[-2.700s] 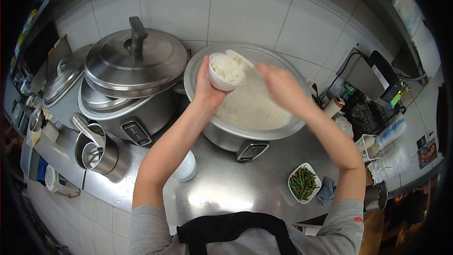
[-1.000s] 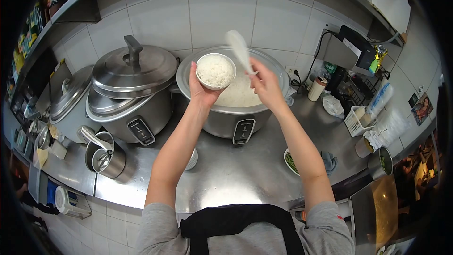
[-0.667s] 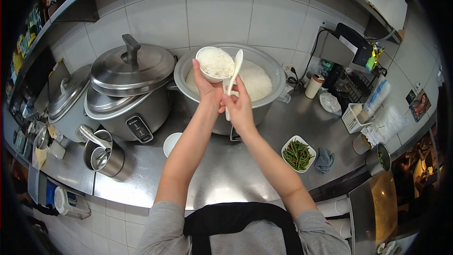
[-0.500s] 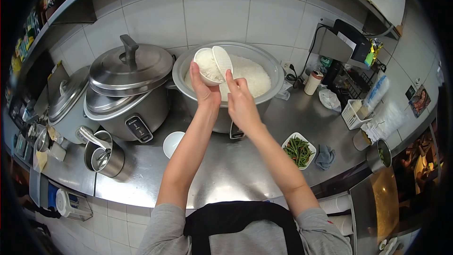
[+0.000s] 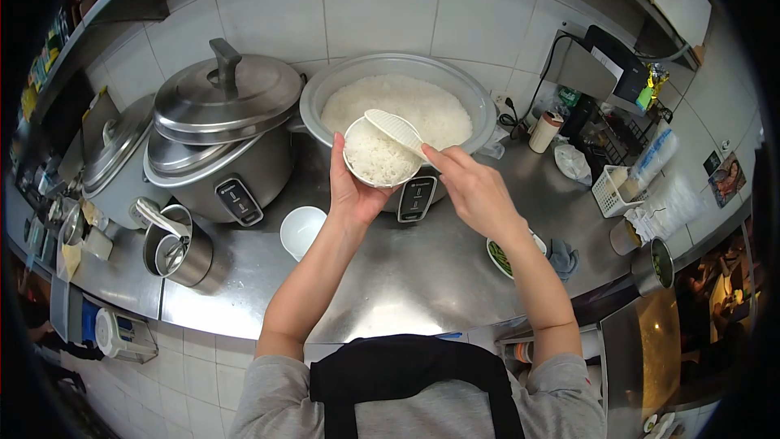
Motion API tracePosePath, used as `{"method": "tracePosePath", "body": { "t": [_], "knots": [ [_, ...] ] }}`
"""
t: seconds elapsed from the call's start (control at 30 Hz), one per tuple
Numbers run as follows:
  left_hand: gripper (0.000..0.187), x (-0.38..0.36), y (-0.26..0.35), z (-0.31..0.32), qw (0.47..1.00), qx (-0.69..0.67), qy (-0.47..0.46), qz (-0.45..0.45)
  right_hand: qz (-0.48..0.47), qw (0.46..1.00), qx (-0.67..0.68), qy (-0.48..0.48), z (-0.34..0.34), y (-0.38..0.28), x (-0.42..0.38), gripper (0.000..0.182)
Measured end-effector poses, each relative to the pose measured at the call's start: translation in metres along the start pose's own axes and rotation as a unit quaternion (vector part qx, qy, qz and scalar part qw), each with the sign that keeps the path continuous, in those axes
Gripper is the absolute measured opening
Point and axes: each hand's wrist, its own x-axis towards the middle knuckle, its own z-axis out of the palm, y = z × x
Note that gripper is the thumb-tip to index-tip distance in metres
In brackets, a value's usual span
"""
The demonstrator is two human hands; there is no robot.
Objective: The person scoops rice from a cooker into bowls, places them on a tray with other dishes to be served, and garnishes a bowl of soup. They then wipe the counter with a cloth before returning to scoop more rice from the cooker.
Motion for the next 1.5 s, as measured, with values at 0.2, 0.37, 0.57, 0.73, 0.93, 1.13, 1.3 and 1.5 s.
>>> {"method": "tracePosePath", "body": {
  "t": [0.2, 0.37, 0.57, 0.73, 0.93, 1.13, 1.3, 1.5],
  "knots": [
    [0.073, -0.019, -0.006, -0.019, 0.998, -0.006, -0.011, -0.061, -0.008, 0.975, 0.220, -0.016, -0.008, -0.002, -0.023, 0.048],
    [0.075, -0.034, -0.021, -0.039, 0.996, 0.010, 0.019, -0.085, 0.003, 0.963, 0.263, -0.054, -0.017, -0.011, -0.040, 0.047],
    [0.073, -0.041, -0.038, -0.060, 0.990, -0.034, 0.057, -0.126, 0.009, 0.932, 0.348, -0.103, 0.001, -0.009, -0.070, 0.037],
    [0.071, -0.052, -0.050, -0.062, 0.984, -0.025, 0.109, -0.136, 0.090, 0.931, 0.325, -0.140, 0.011, -0.001, -0.085, 0.029],
    [0.068, -0.055, -0.079, -0.081, 0.985, 0.003, 0.112, -0.134, 0.269, 0.828, 0.492, -0.024, 0.042, 0.021, -0.144, 0.033],
    [0.062, -0.060, -0.148, -0.124, 0.955, 0.032, 0.151, -0.252, 0.504, 0.627, 0.575, 0.151, 0.117, -0.012, -0.221, 0.045],
    [0.070, -0.040, -0.199, -0.160, 0.883, 0.366, 0.044, -0.291, 0.583, 0.507, 0.590, 0.234, 0.122, 0.000, -0.275, 0.044],
    [0.086, -0.027, -0.210, -0.166, 0.783, 0.593, -0.019, -0.187, 0.566, 0.593, 0.528, 0.223, 0.111, 0.023, -0.288, 0.051]
  ]
}}
